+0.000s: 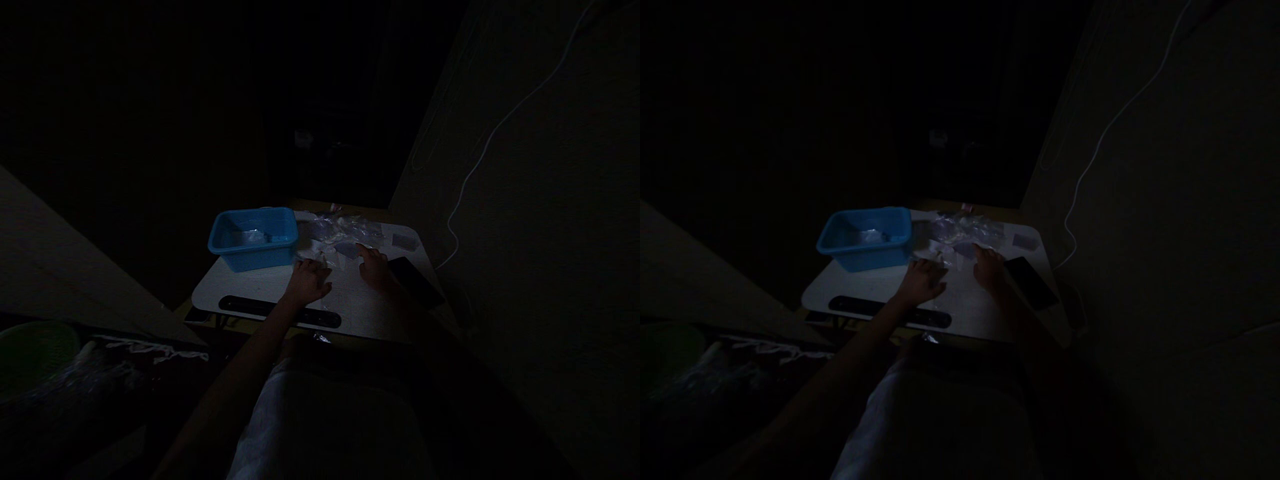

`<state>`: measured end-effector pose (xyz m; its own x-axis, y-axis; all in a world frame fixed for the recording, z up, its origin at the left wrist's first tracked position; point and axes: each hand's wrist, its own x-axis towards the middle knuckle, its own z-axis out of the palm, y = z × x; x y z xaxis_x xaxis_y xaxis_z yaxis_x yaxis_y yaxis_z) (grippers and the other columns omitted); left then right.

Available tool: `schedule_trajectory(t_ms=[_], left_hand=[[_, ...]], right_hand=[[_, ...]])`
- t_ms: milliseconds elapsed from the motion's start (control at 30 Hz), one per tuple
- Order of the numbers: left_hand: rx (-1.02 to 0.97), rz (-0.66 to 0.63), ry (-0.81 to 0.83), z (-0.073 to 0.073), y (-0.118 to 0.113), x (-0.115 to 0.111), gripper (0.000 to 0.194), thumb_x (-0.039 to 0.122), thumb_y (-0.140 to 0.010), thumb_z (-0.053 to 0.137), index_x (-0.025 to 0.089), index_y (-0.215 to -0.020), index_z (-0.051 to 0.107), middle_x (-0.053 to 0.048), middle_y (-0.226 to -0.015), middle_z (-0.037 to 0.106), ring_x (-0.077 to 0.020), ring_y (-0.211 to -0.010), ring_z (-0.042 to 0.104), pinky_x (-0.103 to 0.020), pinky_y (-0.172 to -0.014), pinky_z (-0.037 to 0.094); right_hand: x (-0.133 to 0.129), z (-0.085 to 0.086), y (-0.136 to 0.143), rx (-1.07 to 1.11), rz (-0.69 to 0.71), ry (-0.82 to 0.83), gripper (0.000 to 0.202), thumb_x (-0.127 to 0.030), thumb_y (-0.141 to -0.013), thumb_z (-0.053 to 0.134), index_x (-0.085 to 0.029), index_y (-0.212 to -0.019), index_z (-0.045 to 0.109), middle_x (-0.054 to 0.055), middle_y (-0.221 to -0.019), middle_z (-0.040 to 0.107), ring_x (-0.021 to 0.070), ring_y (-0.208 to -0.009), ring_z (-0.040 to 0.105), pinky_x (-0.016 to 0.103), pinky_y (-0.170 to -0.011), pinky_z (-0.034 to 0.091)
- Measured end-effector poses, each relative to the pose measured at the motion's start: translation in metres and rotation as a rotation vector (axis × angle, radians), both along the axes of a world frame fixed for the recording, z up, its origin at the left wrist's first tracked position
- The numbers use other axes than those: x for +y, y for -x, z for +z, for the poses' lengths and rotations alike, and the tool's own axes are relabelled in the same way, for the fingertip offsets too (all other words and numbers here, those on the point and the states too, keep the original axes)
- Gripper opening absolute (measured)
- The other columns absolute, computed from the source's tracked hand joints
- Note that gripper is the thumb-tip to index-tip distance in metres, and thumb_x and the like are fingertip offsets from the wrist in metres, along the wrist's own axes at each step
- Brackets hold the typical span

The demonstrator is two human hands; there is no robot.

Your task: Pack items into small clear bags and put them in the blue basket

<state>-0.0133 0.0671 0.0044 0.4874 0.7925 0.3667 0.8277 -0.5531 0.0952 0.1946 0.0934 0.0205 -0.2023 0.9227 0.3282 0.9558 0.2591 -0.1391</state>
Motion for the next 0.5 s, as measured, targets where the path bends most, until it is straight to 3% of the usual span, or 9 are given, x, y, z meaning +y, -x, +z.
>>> schedule_trajectory(t_ms=[167, 333, 500], left_hand=[[-0.04, 0.021, 0.003, 0.0, -0.001, 0.0, 0.052, 0.042, -0.077, 0.049, 0.018, -0.124, 0.045, -0.01, -0.111, 0.058, -0.0288, -0.102, 0.047, -0.043, -0.083, 0.034], [-0.123, 0.058, 0.012, -0.003, 0.0, 0.002, 0.079, 0.045, -0.078, 0.047, 0.005, -0.137, 0.011, -0.014, -0.105, 0.061, -0.0292, -0.1, 0.052, -0.041, -0.083, 0.035], [-0.147, -0.029, 0.051, -0.006, 0.001, 0.004, 0.089, 0.032, -0.078, 0.05, 0.006, -0.136, -0.013, -0.011, -0.111, 0.06, -0.0259, -0.103, 0.054, -0.04, -0.087, 0.035]], right_hand=[[-0.017, -0.002, -0.018, 0.04, -0.019, -0.016, 0.053, -0.01, -0.071, 0.038, -0.01, -0.124, 0.044, 0.013, -0.112, 0.059, 0.023, -0.103, 0.051, 0.036, -0.09, 0.036], [-0.045, -0.022, -0.045, 0.037, 0.01, -0.064, 0.049, -0.014, -0.073, 0.037, -0.009, -0.122, 0.045, 0.013, -0.114, 0.058, 0.0235, -0.104, 0.051, 0.038, -0.091, 0.037], [-0.065, -0.038, -0.058, 0.103, -0.07, -0.136, 0.045, -0.018, -0.078, 0.033, -0.01, -0.12, 0.046, 0.015, -0.117, 0.054, 0.025, -0.109, 0.047, 0.041, -0.094, 0.034]])
